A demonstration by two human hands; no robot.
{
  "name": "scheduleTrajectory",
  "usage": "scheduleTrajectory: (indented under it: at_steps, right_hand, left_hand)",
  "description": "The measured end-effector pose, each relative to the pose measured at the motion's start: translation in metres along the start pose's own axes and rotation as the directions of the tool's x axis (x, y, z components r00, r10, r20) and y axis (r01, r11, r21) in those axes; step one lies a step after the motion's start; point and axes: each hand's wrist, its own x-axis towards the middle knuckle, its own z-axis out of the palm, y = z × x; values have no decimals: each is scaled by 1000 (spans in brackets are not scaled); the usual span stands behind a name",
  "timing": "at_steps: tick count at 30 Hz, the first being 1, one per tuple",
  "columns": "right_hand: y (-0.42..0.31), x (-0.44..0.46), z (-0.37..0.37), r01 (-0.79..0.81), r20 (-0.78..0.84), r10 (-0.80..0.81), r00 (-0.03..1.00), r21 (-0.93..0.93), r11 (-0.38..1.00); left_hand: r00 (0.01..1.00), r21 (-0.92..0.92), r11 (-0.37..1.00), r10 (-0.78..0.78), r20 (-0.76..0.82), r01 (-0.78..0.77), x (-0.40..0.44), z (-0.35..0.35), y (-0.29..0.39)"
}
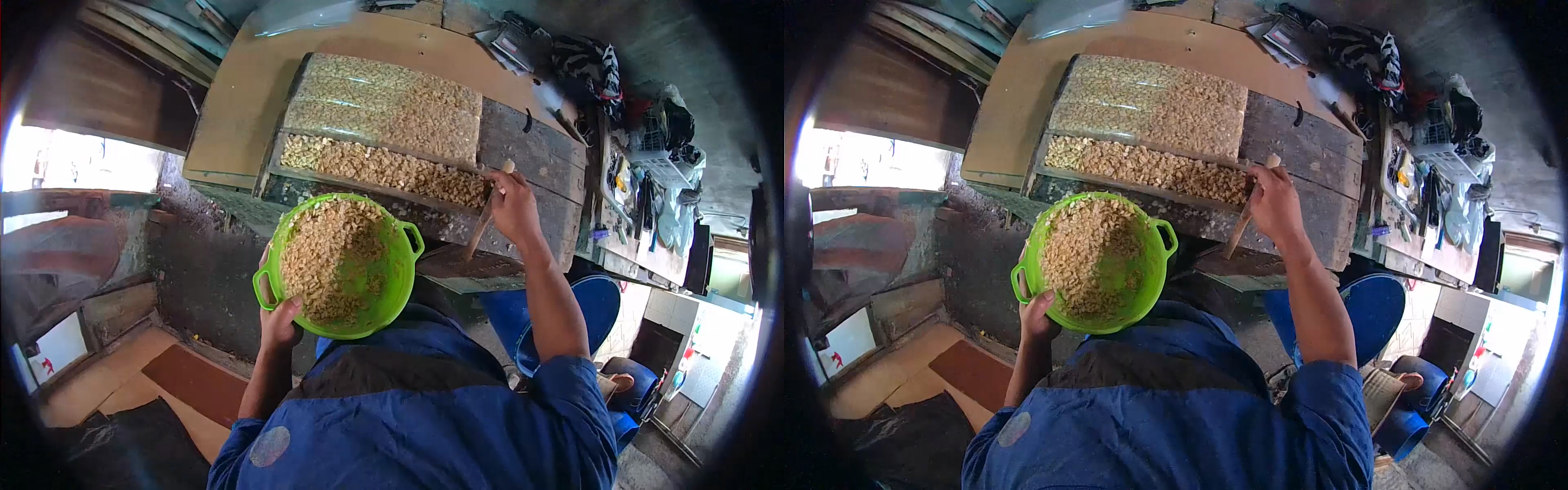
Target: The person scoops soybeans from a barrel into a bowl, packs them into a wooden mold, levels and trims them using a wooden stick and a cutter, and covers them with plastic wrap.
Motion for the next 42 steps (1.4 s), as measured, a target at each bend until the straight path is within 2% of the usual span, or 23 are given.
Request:
scheduleTrajectory:
  at_steps: [2,9,11,12,14,15,17,20,24,26,27,30,32,33,35,37,38,40,41,42]
  right_hand:
    - [0,-4,-1,-5,-65,6,998,21,1000]
    - [7,-18,0,89,-86,-91,992,-22,996]
    - [4,-21,5,207,-8,-208,978,-59,977]
    - [-1,-21,4,209,-7,-209,978,-58,976]
    - [-12,-22,1,57,-19,-56,998,17,998]
    - [-14,-22,4,56,-20,-55,998,19,998]
    - [-16,-21,11,169,-44,-167,985,54,984]
    - [-18,-18,24,213,-24,-213,977,24,977]
    - [-22,-12,28,220,-100,-217,971,22,975]
    - [-27,-11,24,213,22,-214,976,42,976]
    - [-29,-11,24,216,23,-217,976,42,975]
    - [-42,-15,23,166,-69,-162,984,66,984]
    - [-65,-26,24,369,-158,-350,923,110,923]
    - [-83,-36,27,379,-144,-356,923,199,904]
    - [-104,-48,48,565,-99,-557,824,195,801]
    - [-122,-60,68,702,162,-709,687,107,704]
    - [-132,-66,76,703,145,-711,688,109,702]
    - [-147,-75,87,634,411,-594,692,49,772]
    - [-147,-77,90,631,397,-598,697,56,773]
    - [-147,-78,94,626,452,-596,664,100,773]
  left_hand:
    - [998,-8,999,53,35,-53,1,0,-1]
    - [999,-21,999,37,35,-36,2,-8,-8]
    - [999,3,1000,26,23,-26,3,-7,-7]
    - [999,3,1000,27,22,-27,3,-5,-7]
    - [998,22,998,58,27,-59,3,-1,-5]
    - [998,23,998,58,28,-58,3,1,-3]
    - [999,-19,1000,10,33,-9,3,5,1]
    - [998,13,999,46,42,-47,6,-10,-12]
    - [998,0,999,46,31,-46,2,-1,-6]
    - [1000,-14,1000,10,-10,-10,0,1,-4]
    - [1000,-15,1000,12,-12,-12,0,-1,-6]
    - [999,1,999,40,3,-40,1,-6,-10]
    - [999,-48,998,49,14,-48,1,-2,-8]
    - [999,-3,999,47,-10,-47,1,-11,-14]
    - [998,-3,999,54,12,-54,-1,-8,-12]
    - [997,0,998,67,38,-67,-1,-4,-8]
    - [998,52,997,48,27,-49,-1,-1,-5]
    - [1000,160,987,8,-1,-8,-4,2,0]
    - [1000,174,985,5,-10,-3,-5,5,2]
    - [1000,188,982,3,-19,1,-7,7,5]
